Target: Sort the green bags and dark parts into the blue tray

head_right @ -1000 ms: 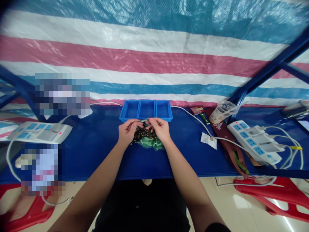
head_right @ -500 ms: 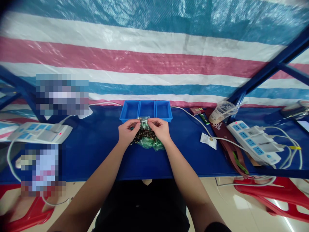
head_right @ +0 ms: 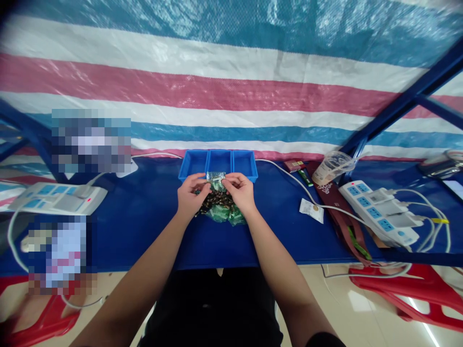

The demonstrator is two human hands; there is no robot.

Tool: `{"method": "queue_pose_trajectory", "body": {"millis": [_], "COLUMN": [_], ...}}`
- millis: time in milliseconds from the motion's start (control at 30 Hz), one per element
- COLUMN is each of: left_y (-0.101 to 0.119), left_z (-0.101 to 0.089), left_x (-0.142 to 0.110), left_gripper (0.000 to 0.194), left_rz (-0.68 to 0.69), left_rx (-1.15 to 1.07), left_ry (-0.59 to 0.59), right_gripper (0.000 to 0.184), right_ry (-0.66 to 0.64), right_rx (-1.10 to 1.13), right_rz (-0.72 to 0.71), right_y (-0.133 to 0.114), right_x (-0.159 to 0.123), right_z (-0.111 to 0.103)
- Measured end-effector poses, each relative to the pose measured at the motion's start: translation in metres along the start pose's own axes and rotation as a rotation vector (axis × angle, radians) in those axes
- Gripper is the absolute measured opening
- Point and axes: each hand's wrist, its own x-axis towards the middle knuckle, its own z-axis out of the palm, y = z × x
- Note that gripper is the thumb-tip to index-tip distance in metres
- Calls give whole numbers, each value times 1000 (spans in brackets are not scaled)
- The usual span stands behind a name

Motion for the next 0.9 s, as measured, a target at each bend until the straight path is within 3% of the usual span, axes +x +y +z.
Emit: {"method": "queue_pose_trajectory", "body": {"millis": [100,300,467,567,700,900], "left_y": [-2,-5,-4,0,3,-2], "left_z": [0,2,-2,-3,-4,-5], "left_x": [1,5,4,2,1,1], "left_gripper": [44,27,19,20,25,22], "left_rz": [-51,-142,-72,-80,-86,-46], "left_rx": [-39,-195,-14,30,-129,-107], "left_ry": [-31,-29,-15,-35,-80,-27], "right_gripper": [42,36,34,30,23,30], "right_ry": [-34,-39,-21,-7,0,-36], "right_rx": [2,-1,-31,-101,-203,-129], "right_rz": [24,38,25,-53,-211,-92], "right_y": [-1,0,2,2,0,-3], "right_x": [1,0,0,0,-1,-4], "right_z": [-1,0,0,-1,-4,-4]}}
